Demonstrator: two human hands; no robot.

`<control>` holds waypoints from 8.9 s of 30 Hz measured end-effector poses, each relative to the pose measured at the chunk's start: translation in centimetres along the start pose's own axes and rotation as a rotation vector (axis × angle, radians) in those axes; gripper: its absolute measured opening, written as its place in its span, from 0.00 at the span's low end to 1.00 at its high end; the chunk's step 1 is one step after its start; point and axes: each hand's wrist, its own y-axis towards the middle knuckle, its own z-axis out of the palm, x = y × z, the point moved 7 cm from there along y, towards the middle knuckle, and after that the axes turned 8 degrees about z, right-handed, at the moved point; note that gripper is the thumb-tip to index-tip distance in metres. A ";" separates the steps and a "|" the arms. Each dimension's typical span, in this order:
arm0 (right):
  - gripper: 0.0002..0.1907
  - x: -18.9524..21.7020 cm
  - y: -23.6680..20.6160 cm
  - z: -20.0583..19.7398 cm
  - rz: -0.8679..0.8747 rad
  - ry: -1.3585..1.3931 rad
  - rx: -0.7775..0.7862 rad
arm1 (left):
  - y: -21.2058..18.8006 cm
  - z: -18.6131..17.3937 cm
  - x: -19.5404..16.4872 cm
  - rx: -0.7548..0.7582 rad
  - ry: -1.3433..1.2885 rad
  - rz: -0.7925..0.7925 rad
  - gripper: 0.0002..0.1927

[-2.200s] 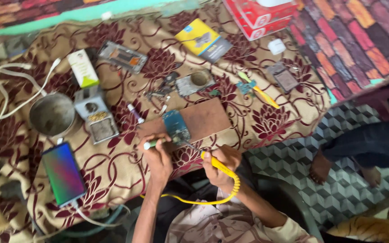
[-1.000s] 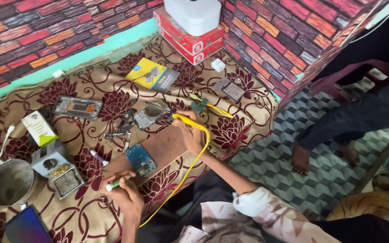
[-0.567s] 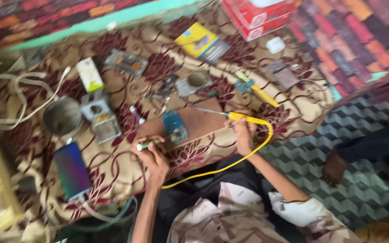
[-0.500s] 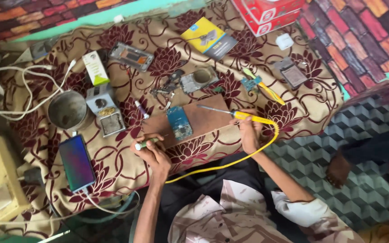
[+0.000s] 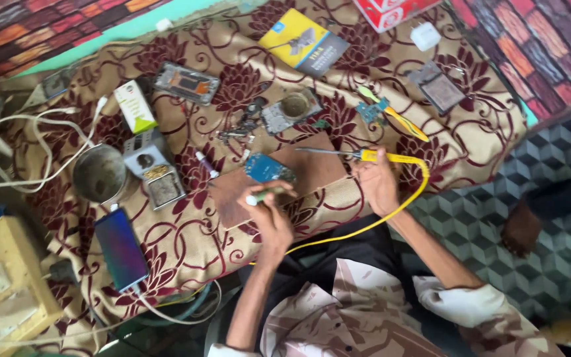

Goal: The person uses a soldering iron and solder wire to apply solder to a blue circuit board placed on a wooden block. The person repeatedly heats specific points on the board while feeding solder to create connections.

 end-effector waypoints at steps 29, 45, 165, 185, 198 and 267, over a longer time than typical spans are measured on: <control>0.11 -0.3 0.4 1.0 0.091 0.047 0.076 | 9.6 -5.3 5.9 0.438 0.242 0.006 0.10; 0.14 -1.1 0.3 0.1 0.108 0.010 0.087 | 5.9 -9.0 1.3 0.203 0.297 0.027 0.14; 0.18 2.1 -0.4 2.7 -0.368 -0.697 -0.029 | 3.7 -6.1 -2.6 1.013 1.315 0.295 0.25; 0.15 1.4 0.2 1.4 -0.315 -0.530 -0.089 | 3.6 8.0 -27.8 0.816 0.364 0.411 0.16; 0.17 1.3 1.0 0.9 -0.405 -0.525 -0.020 | 3.7 8.0 -28.1 0.819 0.394 0.403 0.14; 0.15 2.5 0.2 2.2 -0.369 -0.604 0.020 | 3.4 -10.6 1.8 -0.288 0.130 0.034 0.22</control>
